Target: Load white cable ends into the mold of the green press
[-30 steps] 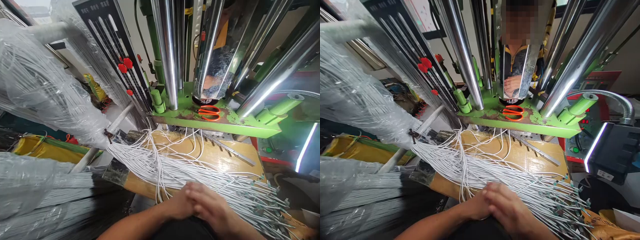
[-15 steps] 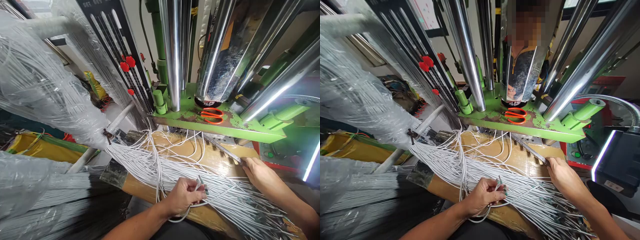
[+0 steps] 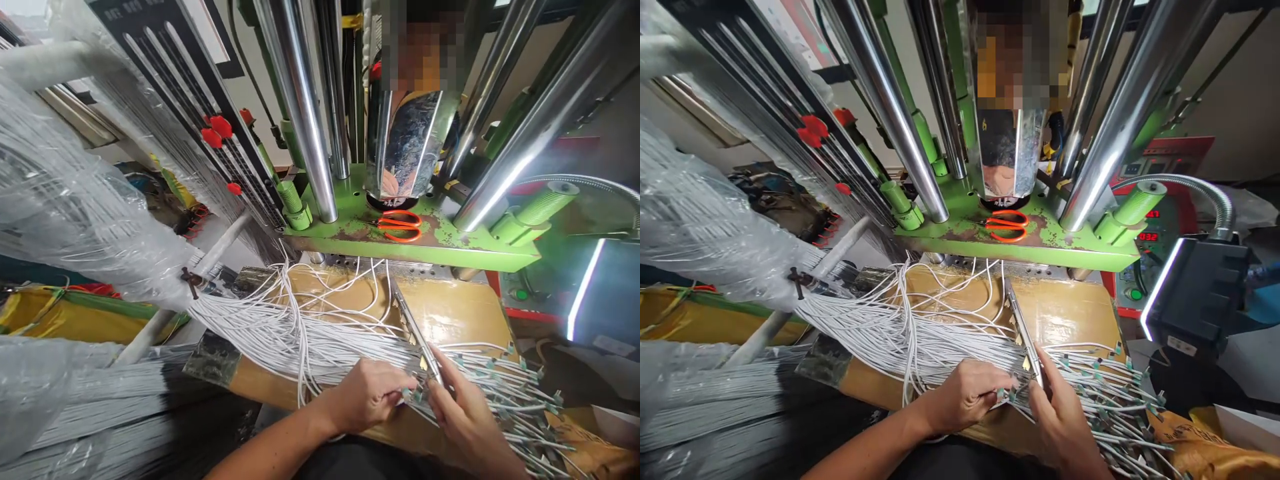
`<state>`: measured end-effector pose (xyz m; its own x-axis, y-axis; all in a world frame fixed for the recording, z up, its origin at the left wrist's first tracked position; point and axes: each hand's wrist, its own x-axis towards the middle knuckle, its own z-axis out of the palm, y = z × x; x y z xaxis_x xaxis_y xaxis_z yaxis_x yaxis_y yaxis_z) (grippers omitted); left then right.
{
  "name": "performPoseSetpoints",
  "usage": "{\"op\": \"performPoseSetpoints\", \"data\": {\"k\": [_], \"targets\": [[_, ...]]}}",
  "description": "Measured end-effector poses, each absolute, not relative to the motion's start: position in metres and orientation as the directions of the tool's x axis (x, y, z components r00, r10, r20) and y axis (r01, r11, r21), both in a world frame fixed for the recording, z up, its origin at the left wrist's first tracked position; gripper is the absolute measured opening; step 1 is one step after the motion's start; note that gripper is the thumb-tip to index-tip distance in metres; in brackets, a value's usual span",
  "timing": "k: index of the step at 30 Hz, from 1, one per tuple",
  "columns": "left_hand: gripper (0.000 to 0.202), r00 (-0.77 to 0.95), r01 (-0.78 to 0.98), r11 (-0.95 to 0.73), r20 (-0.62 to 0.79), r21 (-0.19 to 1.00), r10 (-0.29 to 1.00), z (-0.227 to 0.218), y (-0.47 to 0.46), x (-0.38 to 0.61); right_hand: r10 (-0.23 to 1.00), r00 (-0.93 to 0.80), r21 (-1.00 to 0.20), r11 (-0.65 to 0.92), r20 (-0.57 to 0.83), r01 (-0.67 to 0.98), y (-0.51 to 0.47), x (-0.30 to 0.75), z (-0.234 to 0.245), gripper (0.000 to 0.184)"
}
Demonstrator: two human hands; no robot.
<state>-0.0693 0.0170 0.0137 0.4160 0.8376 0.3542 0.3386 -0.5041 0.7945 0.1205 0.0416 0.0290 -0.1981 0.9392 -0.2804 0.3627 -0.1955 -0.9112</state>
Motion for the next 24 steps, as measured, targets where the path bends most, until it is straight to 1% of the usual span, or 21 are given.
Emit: {"op": "performPoseSetpoints", "data": {"k": [2,5,7,10,12,16,19,24], "targets": [[0.029,0.462,0.357,-0.543,0.362,0.76,0.81,0.009,0.018,-0.069,0.96,-0.172,-0.907,-0.136,-0.219,0.398,0.042,0.119,0.025,0.06],[0.03,0.496,0.387,-0.56,0.346,0.733,0.796,0.006,0.02,-0.067,0.965,-0.171,-0.896,-0.109,-0.199,0.431,0.043,0.12,0.019,0.06],[0.031,0.502,0.394,-0.543,0.322,0.741,0.803,0.006,0.021,-0.066,0.961,-0.19,-0.893,-0.099,-0.2,0.438,0.044,0.123,0.015,0.06],[0.033,0.493,0.4,-0.472,0.25,0.786,0.833,0.007,0.022,-0.065,0.951,-0.24,-0.895,-0.073,-0.196,0.44,0.044,0.127,0.009,0.059],[0.033,0.486,0.4,-0.444,0.225,0.801,0.844,0.008,0.022,-0.065,0.953,-0.239,-0.898,-0.068,-0.188,0.435,0.044,0.128,0.005,0.058],[0.032,0.456,0.413,-0.468,0.267,0.781,0.849,0.01,0.02,-0.063,0.967,-0.197,-0.903,-0.065,-0.162,0.424,0.041,0.123,0.004,0.058],[0.031,0.451,0.423,-0.491,0.293,0.761,0.843,0.011,0.019,-0.063,0.967,-0.201,-0.906,-0.063,-0.16,0.418,0.04,0.122,0.005,0.058],[0.031,0.443,0.395,-0.488,0.304,0.778,0.843,0.012,0.02,-0.063,0.954,-0.238,-0.913,-0.075,-0.183,0.4,0.04,0.128,0.005,0.056]]}}
